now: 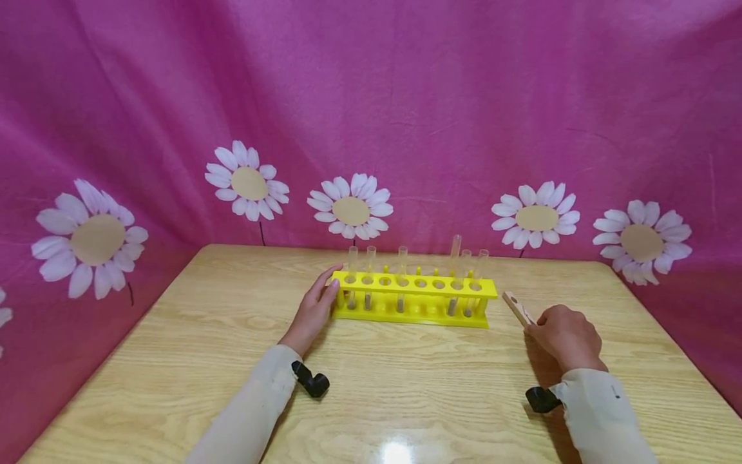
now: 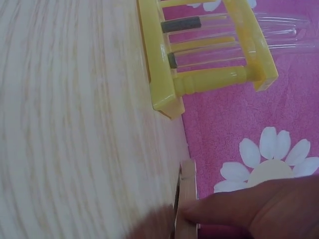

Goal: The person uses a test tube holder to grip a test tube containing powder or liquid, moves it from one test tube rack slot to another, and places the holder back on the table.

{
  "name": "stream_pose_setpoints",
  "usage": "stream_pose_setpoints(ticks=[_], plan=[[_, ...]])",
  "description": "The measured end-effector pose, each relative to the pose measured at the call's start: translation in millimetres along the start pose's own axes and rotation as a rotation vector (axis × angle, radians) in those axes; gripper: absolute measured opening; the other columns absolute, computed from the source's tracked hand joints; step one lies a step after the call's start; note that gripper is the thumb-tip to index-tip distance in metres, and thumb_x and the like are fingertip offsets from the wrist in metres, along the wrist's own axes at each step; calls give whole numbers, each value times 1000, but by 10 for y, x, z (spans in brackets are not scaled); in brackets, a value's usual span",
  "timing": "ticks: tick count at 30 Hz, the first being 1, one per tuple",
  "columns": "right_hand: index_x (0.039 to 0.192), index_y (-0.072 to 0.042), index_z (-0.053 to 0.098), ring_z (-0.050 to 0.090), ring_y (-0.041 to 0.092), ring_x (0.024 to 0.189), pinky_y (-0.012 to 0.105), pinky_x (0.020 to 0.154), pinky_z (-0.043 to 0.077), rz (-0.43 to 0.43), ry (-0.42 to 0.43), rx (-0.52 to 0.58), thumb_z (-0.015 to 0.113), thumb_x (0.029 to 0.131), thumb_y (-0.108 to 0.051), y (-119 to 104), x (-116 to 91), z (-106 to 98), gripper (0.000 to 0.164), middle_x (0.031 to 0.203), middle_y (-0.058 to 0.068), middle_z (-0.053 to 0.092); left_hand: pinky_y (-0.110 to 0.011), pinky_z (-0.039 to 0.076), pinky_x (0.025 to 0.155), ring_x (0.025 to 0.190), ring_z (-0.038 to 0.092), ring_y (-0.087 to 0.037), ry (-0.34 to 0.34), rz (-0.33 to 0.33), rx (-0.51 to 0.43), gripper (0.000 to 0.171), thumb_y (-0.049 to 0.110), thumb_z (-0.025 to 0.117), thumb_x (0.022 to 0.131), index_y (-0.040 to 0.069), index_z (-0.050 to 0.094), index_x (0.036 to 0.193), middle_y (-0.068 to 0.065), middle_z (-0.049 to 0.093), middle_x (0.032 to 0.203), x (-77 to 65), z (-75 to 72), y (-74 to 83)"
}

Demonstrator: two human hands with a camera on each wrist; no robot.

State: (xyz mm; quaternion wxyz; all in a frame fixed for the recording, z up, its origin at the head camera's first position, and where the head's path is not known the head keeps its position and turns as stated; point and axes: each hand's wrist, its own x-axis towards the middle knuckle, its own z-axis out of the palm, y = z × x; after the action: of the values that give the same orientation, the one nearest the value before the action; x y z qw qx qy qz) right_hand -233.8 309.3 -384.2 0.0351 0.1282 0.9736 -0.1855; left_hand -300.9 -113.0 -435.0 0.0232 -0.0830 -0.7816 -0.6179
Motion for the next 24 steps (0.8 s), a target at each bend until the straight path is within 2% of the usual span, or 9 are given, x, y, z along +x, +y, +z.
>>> stream_pose_setpoints(ticks=[5,15,20,24], plan=[[103,6,69,52,32,73,42,61,41,4,-8,19,70,85,-25,1,0,-6,36,84,16,65,-48,31,110,123,48,-26,12,-2,5,49,51,42,100,34,41,145,3,41,147,7,-9,-3],[104,6,68,51,32,76,42,63,40,7,-16,77,67,87,-26,-2,-6,-44,36,83,14,63,-50,29,110,129,42,-26,9,10,-28,45,48,40,102,34,44,144,2,40,149,-4,-9,-27],[105,8,66,51,32,74,40,61,40,4,25,95,62,92,-23,4,-2,-72,33,79,14,62,-48,31,110,130,42,-25,1,11,-42,47,51,40,101,34,43,145,5,39,149,6,10,-17],[110,9,63,51,33,75,41,62,40,-7,65,119,61,94,-23,-24,-13,-89,36,88,21,63,-47,34,108,125,45,-25,11,17,-55,44,50,41,101,36,46,142,4,42,146,12,4,-28]])
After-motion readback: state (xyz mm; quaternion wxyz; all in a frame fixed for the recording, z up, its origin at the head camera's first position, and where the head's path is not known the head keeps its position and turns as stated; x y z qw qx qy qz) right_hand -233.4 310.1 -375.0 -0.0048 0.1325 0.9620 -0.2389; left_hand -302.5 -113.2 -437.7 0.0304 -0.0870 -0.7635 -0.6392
